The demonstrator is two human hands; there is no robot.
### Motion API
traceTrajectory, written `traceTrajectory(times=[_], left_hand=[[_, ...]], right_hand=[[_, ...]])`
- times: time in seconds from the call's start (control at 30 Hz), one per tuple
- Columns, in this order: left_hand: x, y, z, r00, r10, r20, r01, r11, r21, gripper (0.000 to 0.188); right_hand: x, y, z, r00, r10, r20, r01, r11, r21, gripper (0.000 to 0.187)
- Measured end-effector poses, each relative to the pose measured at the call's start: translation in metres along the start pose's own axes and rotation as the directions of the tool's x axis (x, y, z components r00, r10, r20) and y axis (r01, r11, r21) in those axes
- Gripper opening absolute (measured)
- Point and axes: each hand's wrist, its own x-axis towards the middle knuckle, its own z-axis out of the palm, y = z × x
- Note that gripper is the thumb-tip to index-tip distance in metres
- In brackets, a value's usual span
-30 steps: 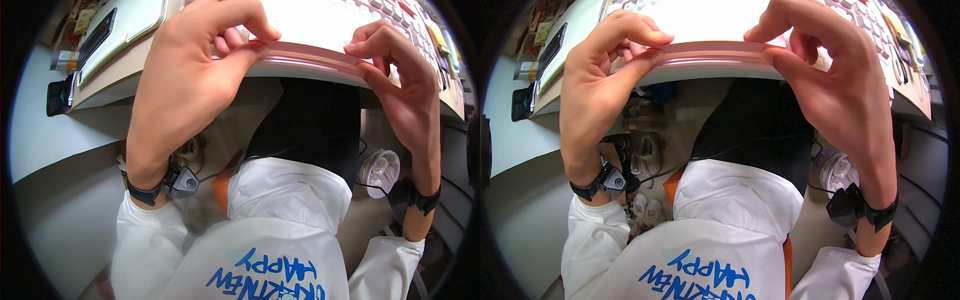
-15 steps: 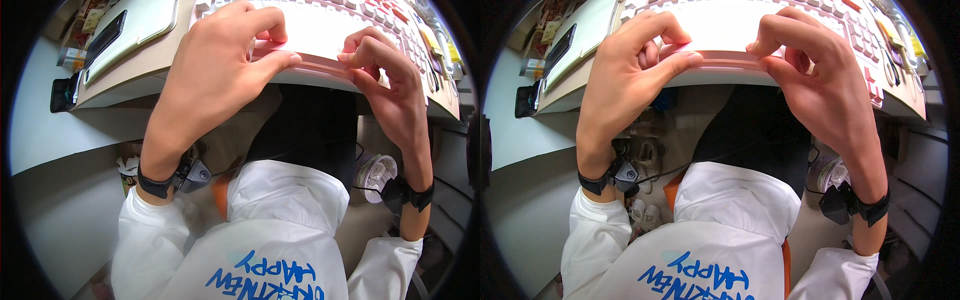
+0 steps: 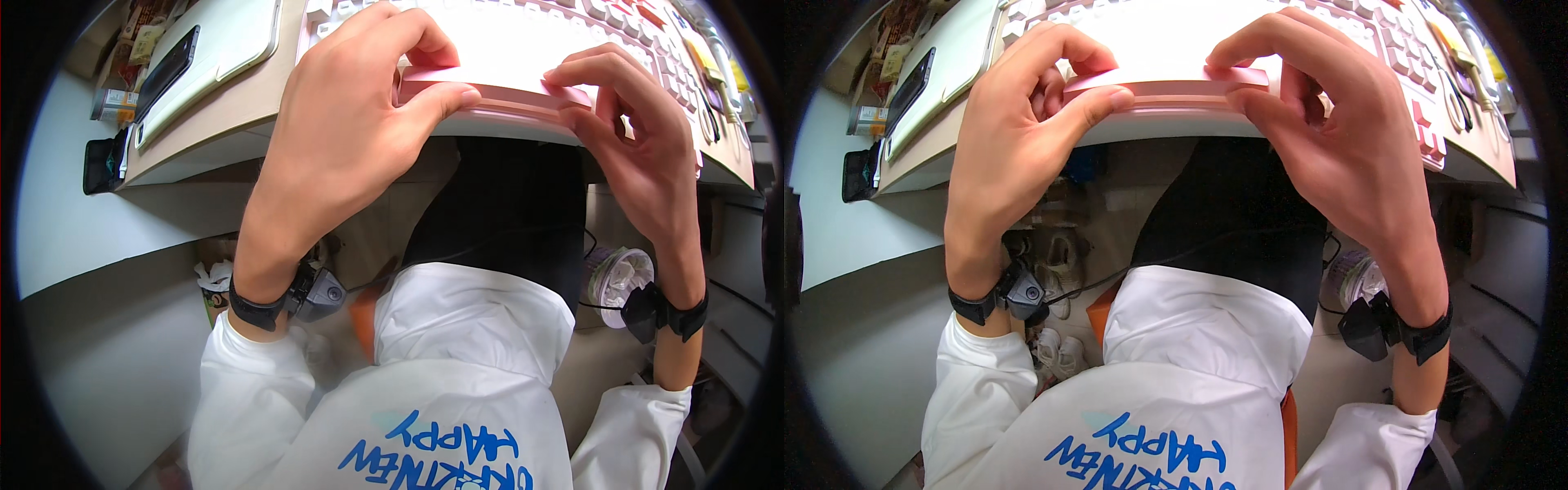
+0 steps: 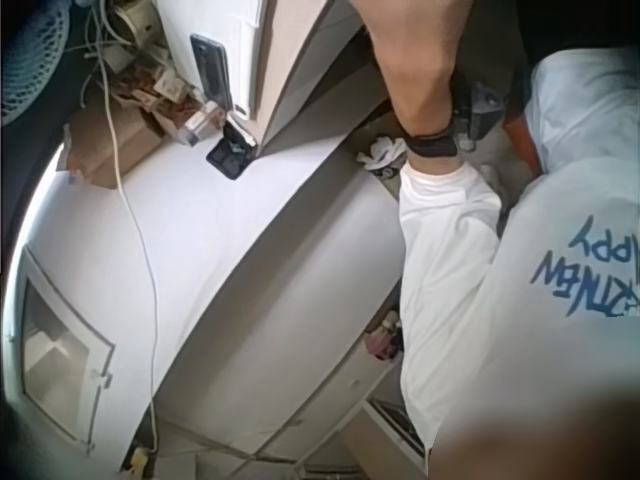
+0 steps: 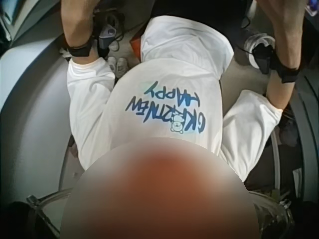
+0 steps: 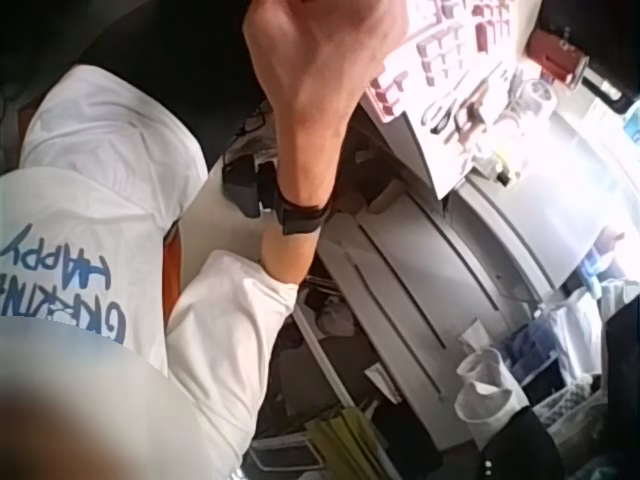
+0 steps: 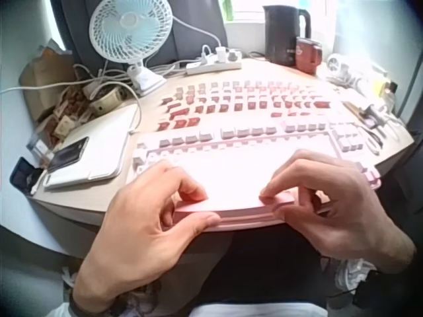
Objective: Assembling a mechanical keyboard by installing stabilizers and keycaps.
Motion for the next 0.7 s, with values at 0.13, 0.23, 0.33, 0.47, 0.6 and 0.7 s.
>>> traceTrajectory(times=[0.13,0.23,0.33,0.47,0.6,0.7], left_hand=[[-0.002,0.002,0.000,1.000,-0.030,-0.008,0.030,0.999,-0.018,0.021],[-0.003,0.001,-0.002,0.999,-0.041,-0.014,0.041,0.999,-0.003,0.022],[-0.003,0.002,-0.002,0.999,-0.034,-0.026,0.034,0.999,0.027,0.023],[0.000,0.003,-0.005,1.000,-0.025,0.001,0.025,0.999,0.033,0.024],[0.005,0.007,-0.008,0.997,-0.036,0.062,0.033,0.999,0.037,0.024],[0.008,0.009,-0.013,0.989,-0.077,0.123,0.076,0.997,0.015,0.025]], right_hand=[[0.001,0.002,-0.001,1.000,-0.014,0.007,0.014,0.999,-0.031,0.023],[0.003,0.005,-0.002,1.000,-0.024,0.016,0.024,1.000,-0.009,0.024],[0.003,0.007,-0.002,1.000,-0.017,0.022,0.017,1.000,0.016,0.024],[0.007,0.006,-0.004,0.999,0.027,0.040,-0.029,0.999,0.036,0.027],[0.008,0.002,-0.007,0.997,0.046,0.061,-0.048,0.998,0.031,0.030],[0.010,-0.002,-0.005,0.993,0.093,0.072,-0.097,0.994,0.055,0.032]])
